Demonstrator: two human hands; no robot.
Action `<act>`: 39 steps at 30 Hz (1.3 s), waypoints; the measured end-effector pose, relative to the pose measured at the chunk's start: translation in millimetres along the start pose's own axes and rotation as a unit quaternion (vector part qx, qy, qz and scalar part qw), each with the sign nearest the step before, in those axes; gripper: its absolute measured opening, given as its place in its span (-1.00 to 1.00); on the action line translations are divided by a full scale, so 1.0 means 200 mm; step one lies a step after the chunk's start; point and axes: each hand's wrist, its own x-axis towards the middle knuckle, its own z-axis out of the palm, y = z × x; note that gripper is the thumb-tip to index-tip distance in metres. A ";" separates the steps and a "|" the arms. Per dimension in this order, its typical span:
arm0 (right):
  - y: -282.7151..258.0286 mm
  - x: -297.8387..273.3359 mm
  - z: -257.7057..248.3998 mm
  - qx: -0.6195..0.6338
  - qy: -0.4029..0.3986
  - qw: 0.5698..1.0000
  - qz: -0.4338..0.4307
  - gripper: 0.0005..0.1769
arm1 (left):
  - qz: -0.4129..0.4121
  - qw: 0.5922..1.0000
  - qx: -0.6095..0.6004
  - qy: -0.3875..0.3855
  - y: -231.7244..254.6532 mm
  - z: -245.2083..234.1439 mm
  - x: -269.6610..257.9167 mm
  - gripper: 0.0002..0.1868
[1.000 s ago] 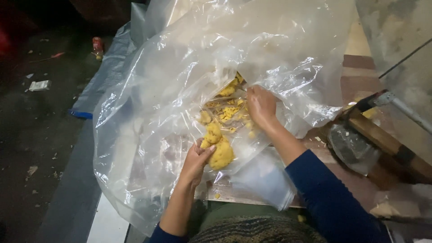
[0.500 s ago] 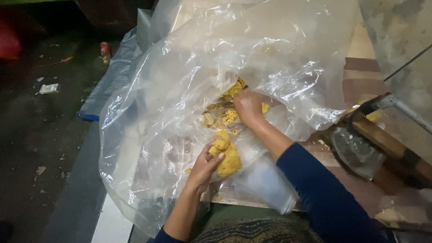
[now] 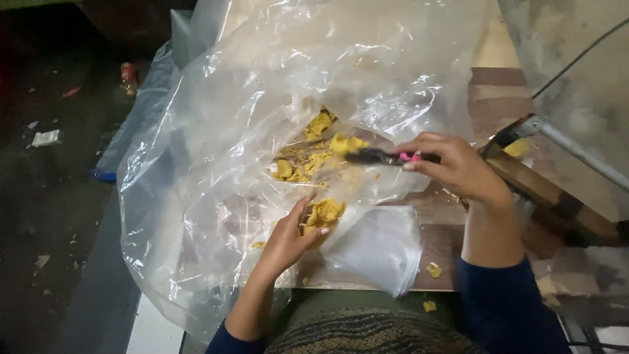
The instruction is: Packaging yellow food items into small plastic bags by hand and using tongs.
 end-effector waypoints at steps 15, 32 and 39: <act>0.11 -0.22 -0.13 -0.121 -0.118 0.985 -0.041 -0.55 | -0.002 0.995 0.031 -0.092 -0.10 0.07 -0.03 -0.19; 0.53 0.52 1.11 -0.432 -0.013 0.888 -0.154 -0.74 | 0.054 0.971 -0.170 -0.161 -0.35 0.04 -0.10 -0.13; 0.51 0.61 0.92 -0.326 -0.100 0.937 -0.069 -0.78 | 0.080 0.965 -0.178 -0.174 -0.45 0.04 -0.10 -0.13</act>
